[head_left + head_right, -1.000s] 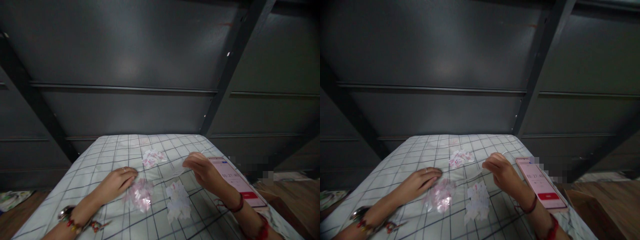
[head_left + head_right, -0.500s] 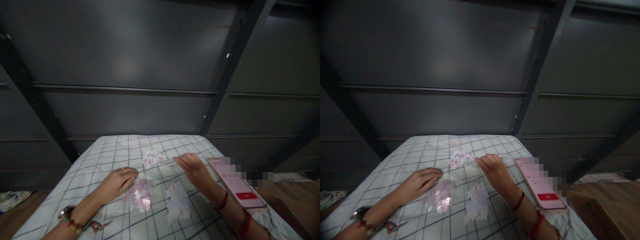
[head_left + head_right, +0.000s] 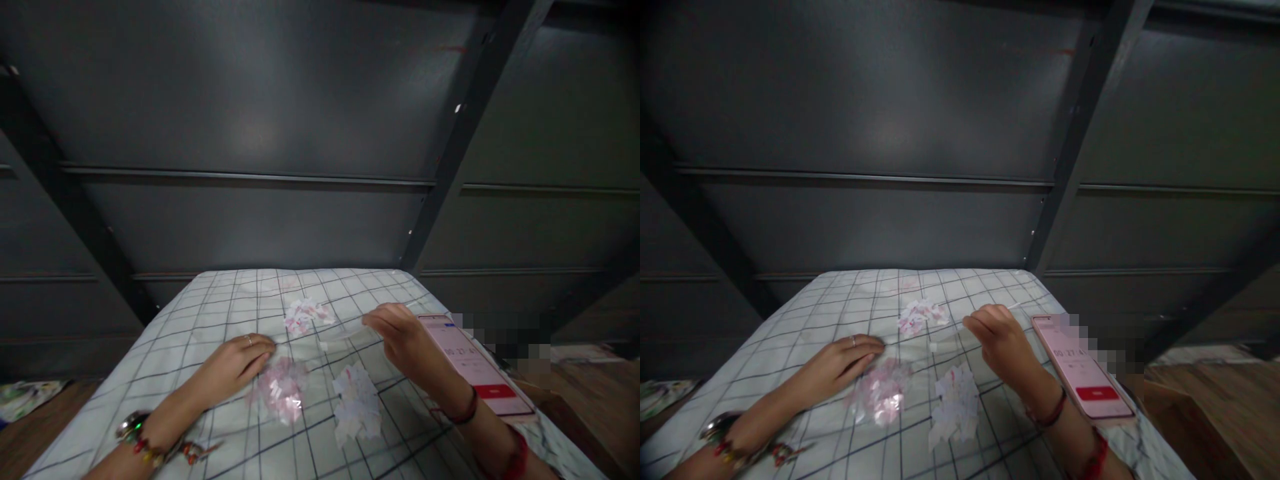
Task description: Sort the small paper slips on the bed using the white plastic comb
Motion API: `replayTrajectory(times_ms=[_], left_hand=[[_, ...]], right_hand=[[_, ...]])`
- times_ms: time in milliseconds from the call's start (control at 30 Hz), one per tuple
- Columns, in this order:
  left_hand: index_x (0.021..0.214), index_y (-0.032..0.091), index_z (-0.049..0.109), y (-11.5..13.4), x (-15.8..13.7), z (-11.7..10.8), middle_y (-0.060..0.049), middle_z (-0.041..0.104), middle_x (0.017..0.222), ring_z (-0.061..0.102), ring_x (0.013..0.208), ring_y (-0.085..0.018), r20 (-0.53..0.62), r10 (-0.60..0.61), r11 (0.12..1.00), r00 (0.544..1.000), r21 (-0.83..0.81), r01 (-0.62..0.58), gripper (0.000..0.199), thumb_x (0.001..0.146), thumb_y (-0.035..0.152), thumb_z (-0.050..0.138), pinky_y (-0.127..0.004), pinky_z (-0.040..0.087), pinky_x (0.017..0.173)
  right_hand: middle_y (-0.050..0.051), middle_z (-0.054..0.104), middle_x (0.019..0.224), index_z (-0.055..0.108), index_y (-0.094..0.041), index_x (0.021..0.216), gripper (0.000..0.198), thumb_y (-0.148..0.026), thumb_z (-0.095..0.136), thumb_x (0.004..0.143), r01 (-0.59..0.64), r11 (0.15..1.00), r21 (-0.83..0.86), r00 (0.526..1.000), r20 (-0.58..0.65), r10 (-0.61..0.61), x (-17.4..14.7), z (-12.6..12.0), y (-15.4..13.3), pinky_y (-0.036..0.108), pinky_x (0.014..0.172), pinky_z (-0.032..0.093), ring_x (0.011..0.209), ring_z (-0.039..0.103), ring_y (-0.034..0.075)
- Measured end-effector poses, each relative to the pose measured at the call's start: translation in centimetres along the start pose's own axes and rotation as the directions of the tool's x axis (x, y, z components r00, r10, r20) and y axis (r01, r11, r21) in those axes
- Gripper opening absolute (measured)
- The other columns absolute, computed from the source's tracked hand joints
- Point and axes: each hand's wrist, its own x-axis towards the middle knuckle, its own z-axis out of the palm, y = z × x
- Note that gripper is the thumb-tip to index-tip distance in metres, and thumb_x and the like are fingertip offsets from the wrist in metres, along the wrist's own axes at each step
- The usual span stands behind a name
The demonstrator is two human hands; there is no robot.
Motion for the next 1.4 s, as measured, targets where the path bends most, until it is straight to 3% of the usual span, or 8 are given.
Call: replayTrajectory(times_ms=[100,300,467,667,800,967,1300,1400], left_hand=[[0.1,0.019,0.06,0.0,0.0,0.0,-0.004,0.066,0.1,0.061,0.091,-0.016,-0.007,0.006,1.0,1.0,-0.009,-0.006,0.023,0.093,0.022,0.038,-0.03,0.05,0.082],[0.1,0.02,0.06,-0.1,-0.1,0.1,-0.004,0.066,0.1,0.061,0.091,-0.016,-0.014,0.012,1.0,1.0,0.0,-0.012,0.023,0.093,0.022,0.038,-0.031,0.05,0.083],[0.101,0.02,0.06,-0.2,-0.2,0.1,-0.004,0.065,0.102,0.061,0.093,-0.016,-0.001,0.006,1.0,1.0,-0.002,-0.006,0.023,0.094,0.023,0.038,-0.03,0.049,0.084],[0.102,0.02,0.06,-0.1,-0.1,0.0,-0.003,0.065,0.102,0.061,0.093,-0.016,-0.009,0.002,1.0,1.0,-0.006,-0.002,0.023,0.093,0.023,0.038,-0.03,0.049,0.084],[0.102,0.02,0.06,0.0,0.0,0.1,-0.004,0.066,0.102,0.061,0.092,-0.017,-0.016,0.005,1.0,1.0,-0.007,-0.005,0.023,0.093,0.023,0.039,-0.031,0.049,0.084],[0.103,0.021,0.059,-0.2,-0.1,0.1,-0.004,0.066,0.103,0.061,0.093,-0.017,-0.017,0.018,1.0,1.0,-0.005,-0.018,0.023,0.093,0.022,0.039,-0.032,0.05,0.084],[0.101,0.02,0.059,-0.1,-0.1,0.1,-0.004,0.065,0.102,0.061,0.093,-0.016,-0.005,0.004,1.0,1.0,-0.004,-0.004,0.023,0.094,0.022,0.038,-0.03,0.049,0.085],[0.101,0.02,0.059,-0.1,-0.1,0.2,-0.004,0.065,0.102,0.061,0.094,-0.017,-0.005,0.01,1.0,1.0,-0.003,-0.01,0.023,0.094,0.022,0.038,-0.031,0.049,0.085]], right_hand=[[0.002,0.059,0.075,0.052,-0.018,0.09,0.042,0.009,0.033,0.064,0.013,0.999,0.03,0.998,-0.063,-0.011,-0.2,-0.5,0.3,0.03,0.063,0.038,0.071,0.048,0.017],[0.002,0.056,0.072,0.052,-0.019,0.083,0.042,0.009,0.032,0.059,0.009,0.994,0.11,0.998,0.068,-0.017,-0.4,-1.1,0.6,0.029,0.063,0.039,0.069,0.048,0.016],[0.003,0.057,0.077,0.053,-0.019,0.088,0.044,0.008,0.034,0.059,0.025,0.989,0.147,1.0,0.004,-0.026,-0.9,-1.3,1.4,0.031,0.066,0.04,0.074,0.048,0.017],[0.002,0.056,0.074,0.053,-0.019,0.086,0.041,0.008,0.034,0.061,0.007,0.992,0.127,0.999,0.035,-0.012,-1.0,-1.3,1.4,0.031,0.065,0.04,0.071,0.047,0.017],[0.004,0.059,0.081,0.053,-0.018,0.094,0.042,0.007,0.035,0.065,-0.026,1.0,-0.007,0.999,-0.036,0.025,-0.9,-0.8,1.6,0.033,0.069,0.039,0.078,0.049,0.019],[0.005,0.061,0.078,0.058,-0.016,0.09,0.041,0.008,0.035,0.066,-0.045,0.979,-0.198,0.998,0.024,0.051,-0.5,0.4,1.5,0.032,0.066,0.037,0.073,0.049,0.019],[0.004,0.06,0.075,0.058,-0.015,0.086,0.043,0.009,0.034,0.06,-0.039,0.981,-0.19,0.999,-0.003,0.04,-0.2,0.0,0.9,0.03,0.065,0.035,0.072,0.047,0.019],[0.004,0.059,0.073,0.058,-0.016,0.083,0.042,0.01,0.034,0.06,-0.045,0.979,-0.2,0.996,0.065,0.059,0.1,0.0,0.6,0.029,0.065,0.034,0.07,0.046,0.018]])
